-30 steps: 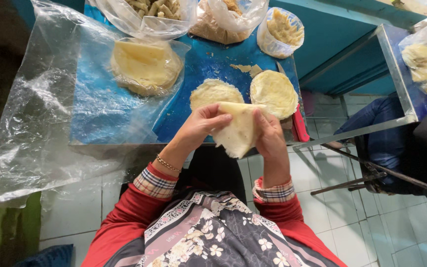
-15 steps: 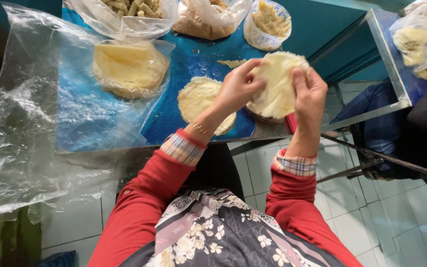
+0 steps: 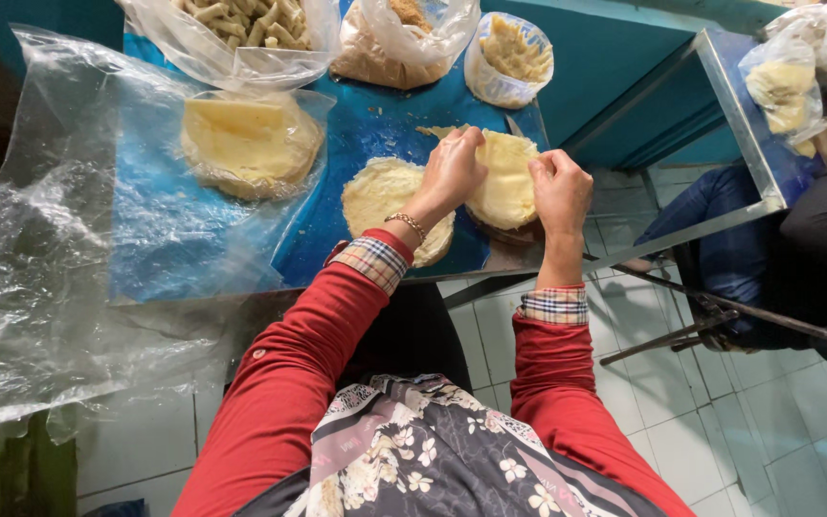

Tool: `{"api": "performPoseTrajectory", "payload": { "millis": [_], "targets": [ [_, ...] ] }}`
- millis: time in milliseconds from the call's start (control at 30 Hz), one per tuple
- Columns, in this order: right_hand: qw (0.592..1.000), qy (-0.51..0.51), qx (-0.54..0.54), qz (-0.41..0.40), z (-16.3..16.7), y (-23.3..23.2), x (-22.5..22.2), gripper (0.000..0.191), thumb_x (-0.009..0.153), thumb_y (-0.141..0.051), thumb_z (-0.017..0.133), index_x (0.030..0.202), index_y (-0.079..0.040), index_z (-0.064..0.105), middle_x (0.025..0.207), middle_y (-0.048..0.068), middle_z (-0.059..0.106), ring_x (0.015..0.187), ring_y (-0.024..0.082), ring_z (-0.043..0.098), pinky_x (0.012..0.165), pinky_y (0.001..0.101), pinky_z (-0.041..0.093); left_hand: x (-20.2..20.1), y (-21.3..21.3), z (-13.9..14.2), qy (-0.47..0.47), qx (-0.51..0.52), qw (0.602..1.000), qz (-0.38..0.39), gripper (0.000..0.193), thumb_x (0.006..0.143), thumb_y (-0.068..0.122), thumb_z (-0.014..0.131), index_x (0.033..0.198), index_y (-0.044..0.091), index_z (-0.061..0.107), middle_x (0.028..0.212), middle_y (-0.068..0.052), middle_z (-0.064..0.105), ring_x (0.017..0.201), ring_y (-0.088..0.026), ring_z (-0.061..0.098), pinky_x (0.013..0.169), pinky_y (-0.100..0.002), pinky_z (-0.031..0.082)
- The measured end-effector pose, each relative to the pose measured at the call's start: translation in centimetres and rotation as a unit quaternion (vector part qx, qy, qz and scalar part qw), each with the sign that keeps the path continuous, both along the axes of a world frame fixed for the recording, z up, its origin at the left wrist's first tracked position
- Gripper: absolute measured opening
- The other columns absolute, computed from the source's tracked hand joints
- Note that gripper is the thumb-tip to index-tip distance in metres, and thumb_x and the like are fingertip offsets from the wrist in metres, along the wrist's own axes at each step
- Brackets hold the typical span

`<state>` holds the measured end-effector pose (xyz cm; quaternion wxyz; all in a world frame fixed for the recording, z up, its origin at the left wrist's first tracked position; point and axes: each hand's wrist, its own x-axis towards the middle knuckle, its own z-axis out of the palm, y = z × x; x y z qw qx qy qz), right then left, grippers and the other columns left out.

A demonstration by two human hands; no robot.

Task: The person sits at a work table and lines round baking molds with thin pastry sheets, pressing the dough into each mold and pinching off the overhanging edges by hand. They stack the lined molds on the table and use a knife to trim excess dough from a mold.

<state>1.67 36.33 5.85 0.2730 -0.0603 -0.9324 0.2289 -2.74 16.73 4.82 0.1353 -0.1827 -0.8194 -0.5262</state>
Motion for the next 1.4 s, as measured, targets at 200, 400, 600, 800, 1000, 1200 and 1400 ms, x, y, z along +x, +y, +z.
{"api": "performPoseTrajectory", "payload": {
  "millis": [200,400,600,800,1000,1200,1400],
  "targets": [
    [0.998,0.05,0.036,0.004,-0.4,-0.1,0.7,0.019,0.09,-0.021,0.08,0.099,-0.007,0.072,0.092,0.015,0.073,0.086,0.036,0.07,0.074,0.0446,0.054,1.4,-0.5,0.0,-0.051,-0.031,0.998,-0.016,0.045,0.078,0.015,0.079,0.118,0.008,0.06,0.116,-0.02,0.058,0.109,-0.041,0.06,0.091,-0.048,0.05],
    [0.998,0.056,0.03,-0.014,-1.1,-0.3,1.1,0.025,0.088,-0.02,0.082,0.109,-0.011,0.072,0.092,0.009,0.065,0.08,0.029,0.064,0.072,0.0439,0.051,2.0,-0.5,-1.3,-0.014,-0.048,0.999,-0.002,0.043,0.08,0.013,0.077,0.12,0.011,0.062,0.118,-0.015,0.057,0.113,-0.036,0.059,0.093,-0.045,0.051],
    [0.986,0.124,0.112,-0.015,-0.8,-1.1,1.9,0.02,0.087,-0.022,0.086,0.102,-0.016,0.075,0.104,0.004,0.06,0.091,0.027,0.064,0.075,0.0398,0.053,3.2,-1.5,-1.2,-0.011,-0.067,0.998,0.014,0.025,0.085,0.011,0.072,0.11,0.015,0.07,0.111,-0.013,0.061,0.107,-0.035,0.062,0.087,-0.046,0.052],
    [0.986,0.153,-0.001,0.063,2.0,-4.4,4.6,0.017,0.094,-0.014,0.08,0.11,-0.011,0.075,0.111,0.006,0.065,0.093,0.025,0.065,0.076,0.0368,0.055,6.6,-10.2,-0.5,0.032,-0.042,0.998,0.024,0.016,0.087,0.015,0.072,0.103,0.013,0.073,0.102,-0.011,0.067,0.096,-0.035,0.066,0.08,-0.046,0.052],
    [0.925,-0.016,0.073,0.373,2.2,-11.5,9.2,0.02,0.083,-0.011,0.08,0.102,-0.015,0.075,0.103,0.004,0.07,0.101,0.025,0.065,0.082,0.037,0.055,11.5,-16.4,-0.2,-0.008,-0.12,0.99,-0.075,0.011,0.085,0.021,0.075,0.093,0.014,0.074,0.098,-0.007,0.069,0.096,-0.03,0.068,0.082,-0.042,0.054],
    [0.92,-0.021,0.162,0.356,2.4,-13.3,9.7,0.014,0.083,-0.015,0.079,0.096,-0.015,0.074,0.098,0.004,0.069,0.096,0.026,0.065,0.082,0.0402,0.053,14.3,-15.3,-1.3,0.119,-0.159,0.98,-0.015,0.016,0.077,0.022,0.078,0.086,0.011,0.069,0.095,-0.007,0.064,0.1,-0.028,0.062,0.08,-0.043,0.047],
    [0.925,0.015,0.118,0.36,0.9,-16.0,9.7,0.011,0.088,-0.019,0.08,0.094,-0.013,0.072,0.091,0.004,0.068,0.087,0.026,0.067,0.072,0.0382,0.054,13.4,-17.8,-1.6,0.163,-0.225,0.958,0.067,0.008,0.082,0.012,0.074,0.088,0.012,0.07,0.098,-0.005,0.064,0.1,-0.027,0.061,0.085,-0.041,0.047]
  ]
}}
